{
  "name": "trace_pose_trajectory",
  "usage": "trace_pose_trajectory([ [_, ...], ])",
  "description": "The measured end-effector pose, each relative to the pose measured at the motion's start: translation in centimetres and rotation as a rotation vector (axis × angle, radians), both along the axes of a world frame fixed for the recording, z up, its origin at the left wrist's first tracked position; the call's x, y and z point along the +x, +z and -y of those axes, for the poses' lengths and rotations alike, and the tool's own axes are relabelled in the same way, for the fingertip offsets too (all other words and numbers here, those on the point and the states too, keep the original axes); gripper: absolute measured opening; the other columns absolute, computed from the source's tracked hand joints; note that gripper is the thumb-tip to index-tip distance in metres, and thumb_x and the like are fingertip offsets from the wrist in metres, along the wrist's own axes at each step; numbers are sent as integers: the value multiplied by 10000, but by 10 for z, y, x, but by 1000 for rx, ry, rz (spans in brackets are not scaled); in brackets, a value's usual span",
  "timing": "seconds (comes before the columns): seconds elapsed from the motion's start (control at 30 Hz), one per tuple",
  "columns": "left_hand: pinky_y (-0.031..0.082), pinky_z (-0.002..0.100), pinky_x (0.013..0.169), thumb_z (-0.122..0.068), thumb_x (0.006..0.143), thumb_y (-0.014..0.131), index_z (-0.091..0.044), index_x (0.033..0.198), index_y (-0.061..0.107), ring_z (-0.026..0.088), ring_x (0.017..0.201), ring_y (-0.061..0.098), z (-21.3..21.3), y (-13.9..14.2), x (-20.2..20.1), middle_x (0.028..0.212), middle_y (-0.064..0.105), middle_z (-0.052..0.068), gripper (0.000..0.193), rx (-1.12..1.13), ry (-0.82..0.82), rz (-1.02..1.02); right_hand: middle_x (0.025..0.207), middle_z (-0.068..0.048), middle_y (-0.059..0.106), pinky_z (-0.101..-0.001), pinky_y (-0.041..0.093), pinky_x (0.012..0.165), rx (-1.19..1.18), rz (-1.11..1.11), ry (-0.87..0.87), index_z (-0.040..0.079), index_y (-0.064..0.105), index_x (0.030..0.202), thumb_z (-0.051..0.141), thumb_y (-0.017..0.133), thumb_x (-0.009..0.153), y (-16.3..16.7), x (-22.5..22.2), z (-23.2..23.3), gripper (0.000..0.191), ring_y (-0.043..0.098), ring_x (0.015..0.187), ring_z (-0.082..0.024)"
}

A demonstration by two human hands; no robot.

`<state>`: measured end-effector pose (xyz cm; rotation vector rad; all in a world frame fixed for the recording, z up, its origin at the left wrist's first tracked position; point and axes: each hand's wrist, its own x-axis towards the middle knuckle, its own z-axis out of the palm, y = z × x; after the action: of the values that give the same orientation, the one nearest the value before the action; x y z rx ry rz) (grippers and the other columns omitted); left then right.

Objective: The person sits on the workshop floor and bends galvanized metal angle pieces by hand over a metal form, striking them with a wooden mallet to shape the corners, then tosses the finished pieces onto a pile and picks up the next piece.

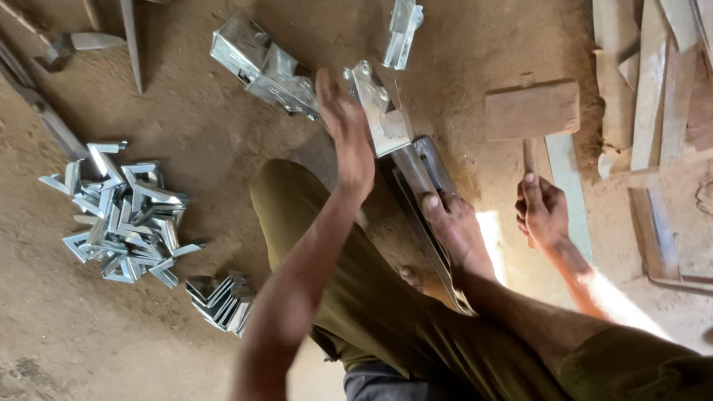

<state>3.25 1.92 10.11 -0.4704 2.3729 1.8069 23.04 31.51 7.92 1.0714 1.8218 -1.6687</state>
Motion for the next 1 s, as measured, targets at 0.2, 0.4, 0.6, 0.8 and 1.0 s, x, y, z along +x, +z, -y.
trace_pose_trajectory([
  [0.2,301,522,1178,-845,875,212,-125,1608,262,360,1468,377,-37,-51,-22,1645,343,124,1029,567,548,749,487,42,430,-258,301,280,128,-192,287,95,542,761,392,499,1088,12,-27,7,443,368,348,-60],
  [0.4,341,495,1157,-781,937,189,-194,1620,174,353,1480,363,-29,-65,-16,1660,288,122,901,530,568,756,486,32,449,-244,315,284,-5,-846,160,87,562,758,368,482,1109,79,-41,19,457,398,348,-64],
  [0.6,258,396,421,-835,1002,245,-79,788,403,179,497,296,-36,-63,-30,650,383,48,802,381,739,855,489,17,455,-250,310,294,255,-456,515,86,568,771,396,474,1120,41,-31,57,476,410,347,-88],
  [0.8,370,344,416,-796,977,259,-120,787,506,163,455,409,-20,-62,-30,593,478,-7,744,583,700,934,474,41,422,-201,282,261,135,-680,244,87,548,773,400,469,1153,-15,-15,6,498,393,328,-63],
  [1.0,569,324,609,-744,1004,185,39,1195,658,199,664,670,-15,-87,-25,784,703,82,934,1237,438,712,445,17,389,-281,210,284,353,-501,603,110,514,671,412,443,1114,-26,-16,27,540,331,309,-110],
])
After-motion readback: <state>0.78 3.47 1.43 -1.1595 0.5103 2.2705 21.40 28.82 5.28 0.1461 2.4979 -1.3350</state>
